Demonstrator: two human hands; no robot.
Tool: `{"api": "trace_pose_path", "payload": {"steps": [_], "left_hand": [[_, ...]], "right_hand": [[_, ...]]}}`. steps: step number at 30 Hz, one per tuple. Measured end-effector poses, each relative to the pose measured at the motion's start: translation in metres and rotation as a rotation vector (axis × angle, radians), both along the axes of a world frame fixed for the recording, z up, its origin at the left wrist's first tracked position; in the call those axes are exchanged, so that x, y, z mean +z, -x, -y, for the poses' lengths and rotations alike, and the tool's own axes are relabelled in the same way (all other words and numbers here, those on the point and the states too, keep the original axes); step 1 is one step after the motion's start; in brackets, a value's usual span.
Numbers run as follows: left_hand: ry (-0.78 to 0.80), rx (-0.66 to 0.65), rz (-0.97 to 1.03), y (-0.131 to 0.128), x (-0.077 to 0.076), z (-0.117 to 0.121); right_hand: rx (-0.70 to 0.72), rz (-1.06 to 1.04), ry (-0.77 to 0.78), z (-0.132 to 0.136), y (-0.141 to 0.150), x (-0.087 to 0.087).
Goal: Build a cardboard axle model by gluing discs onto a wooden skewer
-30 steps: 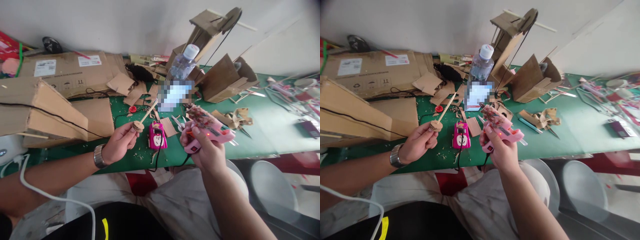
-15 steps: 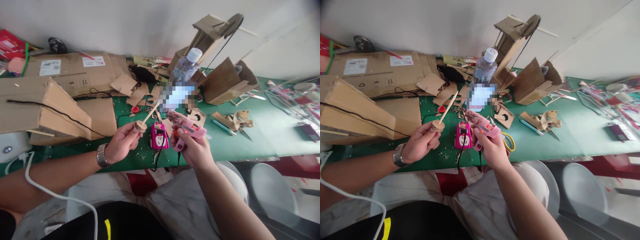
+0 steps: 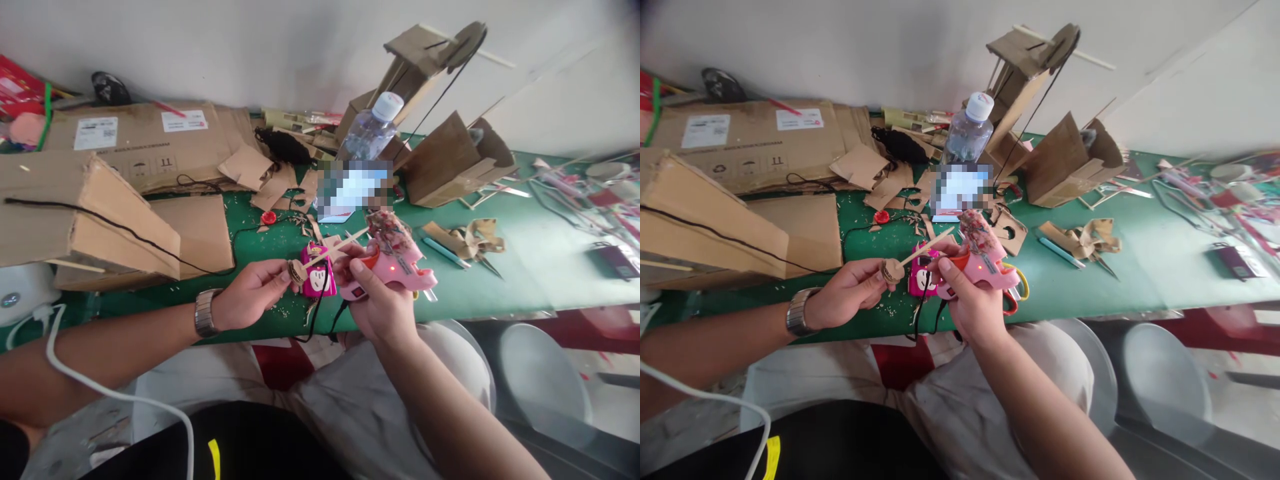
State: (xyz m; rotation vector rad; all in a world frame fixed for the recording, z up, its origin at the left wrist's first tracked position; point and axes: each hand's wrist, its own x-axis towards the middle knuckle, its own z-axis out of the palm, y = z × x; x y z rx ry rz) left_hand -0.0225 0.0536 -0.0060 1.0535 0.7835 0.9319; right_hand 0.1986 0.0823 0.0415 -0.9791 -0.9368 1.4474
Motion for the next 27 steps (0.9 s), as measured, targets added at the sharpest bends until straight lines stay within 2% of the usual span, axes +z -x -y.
{"api": "trace_pose_path", "payload": {"steps": [5, 11, 15, 21, 27], "left_hand": [[-0.095, -0.033, -0.100, -0.001, 0.010, -0.002], [-0.152, -0.035, -0.135, -0.001, 0.012, -0.003], [-0.180, 0.000, -0.188, 0.000, 0.007, -0.006], [-0.244, 0.138, -0.277, 0.007, -0.007, -0.013], [-0.318, 0.129, -0.298, 0.008, -0.002, -0.010]], "right_hand": [[-0.045, 0.058, 0.021, 0.003, 0.006, 0.002], [-0.077, 0.174, 0.016, 0.004, 0.003, 0.002], [-0.080, 0.198, 0.003, 0.003, 0.003, 0.003], [-0.122, 0.089, 0.063, 0.002, 0.006, 0.003], [-0.001, 0.161, 0.120, 0.012, 0.010, -0.012]]}}
